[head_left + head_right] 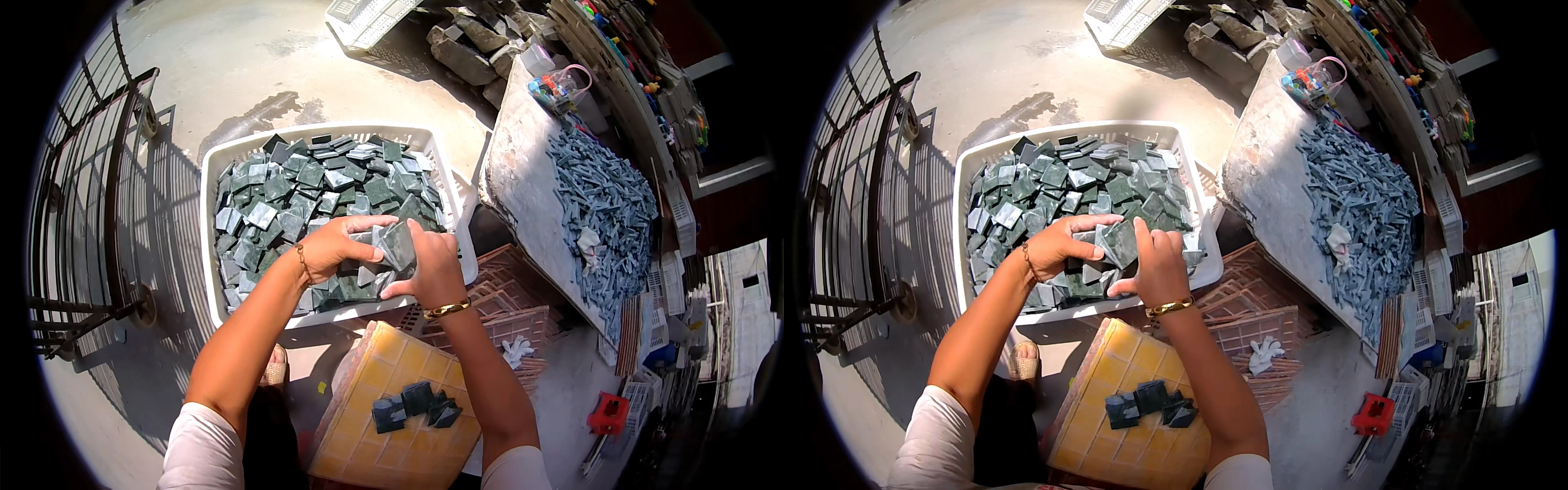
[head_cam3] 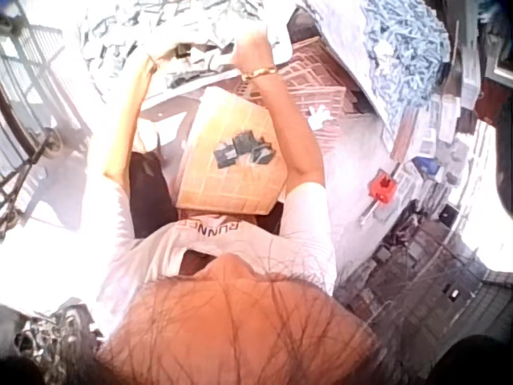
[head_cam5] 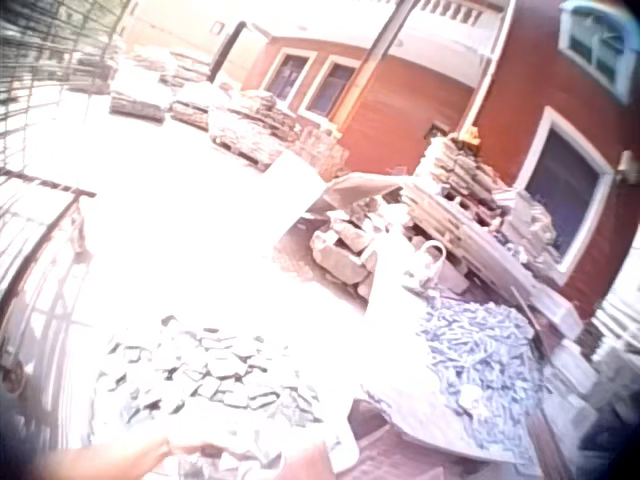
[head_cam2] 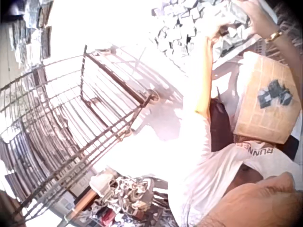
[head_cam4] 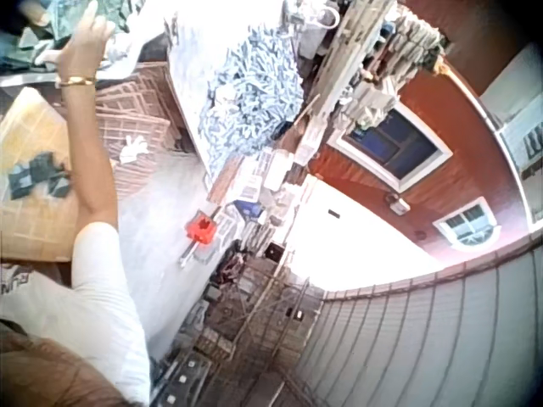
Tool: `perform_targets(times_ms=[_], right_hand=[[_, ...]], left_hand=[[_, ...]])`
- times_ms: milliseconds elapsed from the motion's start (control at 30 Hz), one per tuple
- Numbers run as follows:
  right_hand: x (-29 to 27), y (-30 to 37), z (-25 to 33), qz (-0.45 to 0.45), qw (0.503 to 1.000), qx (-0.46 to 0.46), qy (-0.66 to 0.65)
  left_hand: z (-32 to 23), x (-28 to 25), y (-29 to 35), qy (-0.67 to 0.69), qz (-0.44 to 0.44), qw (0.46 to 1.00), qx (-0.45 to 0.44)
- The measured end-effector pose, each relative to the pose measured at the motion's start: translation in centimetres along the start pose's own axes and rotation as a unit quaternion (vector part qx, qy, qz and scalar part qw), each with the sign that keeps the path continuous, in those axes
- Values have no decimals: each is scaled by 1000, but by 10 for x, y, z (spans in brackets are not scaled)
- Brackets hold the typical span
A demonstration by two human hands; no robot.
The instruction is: The person sits on the ground and arranges small green square tiles from a white basket into a grid on a yellow board. They place the tiles one by one, filling the grid until it is complete, then flip the board over.
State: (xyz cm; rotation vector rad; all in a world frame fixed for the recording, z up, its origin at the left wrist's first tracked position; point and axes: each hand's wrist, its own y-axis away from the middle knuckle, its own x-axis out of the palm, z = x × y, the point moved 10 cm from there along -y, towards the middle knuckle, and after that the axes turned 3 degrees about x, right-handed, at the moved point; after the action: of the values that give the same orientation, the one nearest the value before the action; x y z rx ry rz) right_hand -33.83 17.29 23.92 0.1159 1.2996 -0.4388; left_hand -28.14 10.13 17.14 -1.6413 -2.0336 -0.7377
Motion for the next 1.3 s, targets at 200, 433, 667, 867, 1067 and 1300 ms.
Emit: perform_targets(times_ms=[200, 433, 667, 867, 1067, 1300], right_hand=[[-57, 141, 13, 84, 991, 98, 31], [-40, 290, 4, 97, 972, 213, 27], [-28, 301, 18, 184, 955, 234, 2], [-56, 242, -80, 83, 953, 269, -111], [59, 164, -180, 244, 948, 188, -77], [236, 157, -175, 475, 879, -13, 26]], left_hand=[[82, 121, 69, 155, 91, 974, -137], [152, 185, 122, -356, 129, 925, 7], [128, 161, 145, -566, 77, 811, 124], [98, 112, 132, -564, 24, 824, 43], [101, 104, 136, -547, 111, 827, 62], [77, 97, 125, -549, 59, 833, 32]])
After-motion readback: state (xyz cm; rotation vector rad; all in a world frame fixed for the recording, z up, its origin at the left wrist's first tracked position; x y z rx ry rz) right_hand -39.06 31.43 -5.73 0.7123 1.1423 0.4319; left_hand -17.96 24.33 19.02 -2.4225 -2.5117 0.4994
